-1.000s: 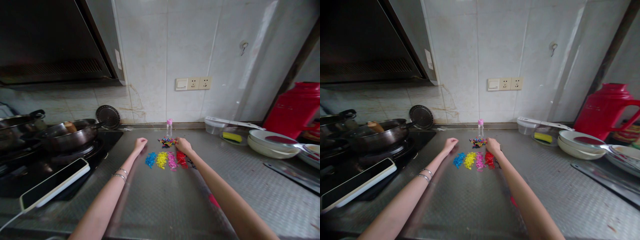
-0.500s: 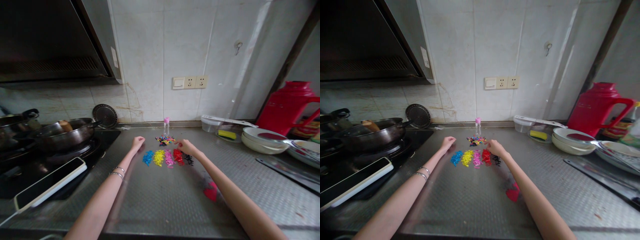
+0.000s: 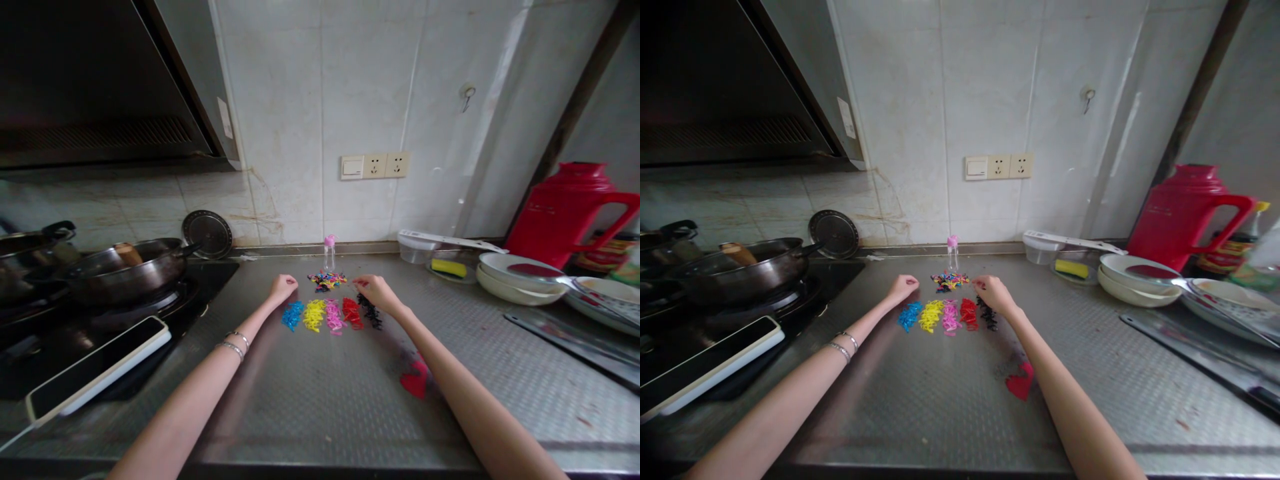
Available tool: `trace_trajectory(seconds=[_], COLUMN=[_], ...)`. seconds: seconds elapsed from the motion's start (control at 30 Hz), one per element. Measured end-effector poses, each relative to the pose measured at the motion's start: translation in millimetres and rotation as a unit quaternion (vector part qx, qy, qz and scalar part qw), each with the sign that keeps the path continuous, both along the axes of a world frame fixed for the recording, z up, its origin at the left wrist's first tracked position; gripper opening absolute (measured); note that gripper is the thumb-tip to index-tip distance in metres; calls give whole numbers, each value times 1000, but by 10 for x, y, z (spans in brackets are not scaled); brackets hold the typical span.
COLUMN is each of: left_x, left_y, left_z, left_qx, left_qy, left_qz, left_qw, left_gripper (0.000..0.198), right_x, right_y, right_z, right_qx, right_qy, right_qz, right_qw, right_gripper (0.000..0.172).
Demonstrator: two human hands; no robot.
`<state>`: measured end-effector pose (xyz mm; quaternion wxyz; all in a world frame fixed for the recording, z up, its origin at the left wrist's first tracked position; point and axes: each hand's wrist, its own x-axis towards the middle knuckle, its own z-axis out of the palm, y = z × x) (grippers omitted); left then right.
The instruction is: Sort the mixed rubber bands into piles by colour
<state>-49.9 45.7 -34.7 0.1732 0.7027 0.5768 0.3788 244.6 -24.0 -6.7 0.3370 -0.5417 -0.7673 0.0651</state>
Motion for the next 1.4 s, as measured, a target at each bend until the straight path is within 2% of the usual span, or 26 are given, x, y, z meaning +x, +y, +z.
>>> trace_trajectory(seconds=[0.13, 0.23, 0.43, 0.63, 0.97, 1.17, 1.23, 1.4], left_x=[255, 392, 454, 420, 359, 374, 445, 758], left_y=[-73, -84, -5, 76, 167, 119, 53, -207], left_z=[45, 55, 30, 12, 119, 163, 172, 197], left_qx=[18, 18, 1, -17, -7, -1, -5, -2], left_qy=[49, 79, 94, 70, 10, 3, 8, 69], left_qz=[-119, -155, -150, -128, -111, -99, -120, -227], left_qw=[992, 985, 984, 989, 994, 995, 993, 971], left_gripper=[26, 32, 22, 20, 18, 20, 21, 20], right_x=[23, 41, 55, 65, 96, 97, 95, 90], right_y=[19, 28, 16, 23, 42, 60, 61, 53], right_z=[-34, -59, -58, -74, -81, -101, -107, -107], right_qx=[7, 2, -12, -10, -6, -11, -5, -9], right_qy=[5, 6, 6, -4, -3, -5, -6, -11], right_qz=[11, 15, 9, 4, 2, -5, -6, -11], right_qw=[1000, 1000, 1000, 1000, 1000, 1000, 1000, 1000], right_gripper=[27, 27, 28, 27, 27, 28, 27, 28])
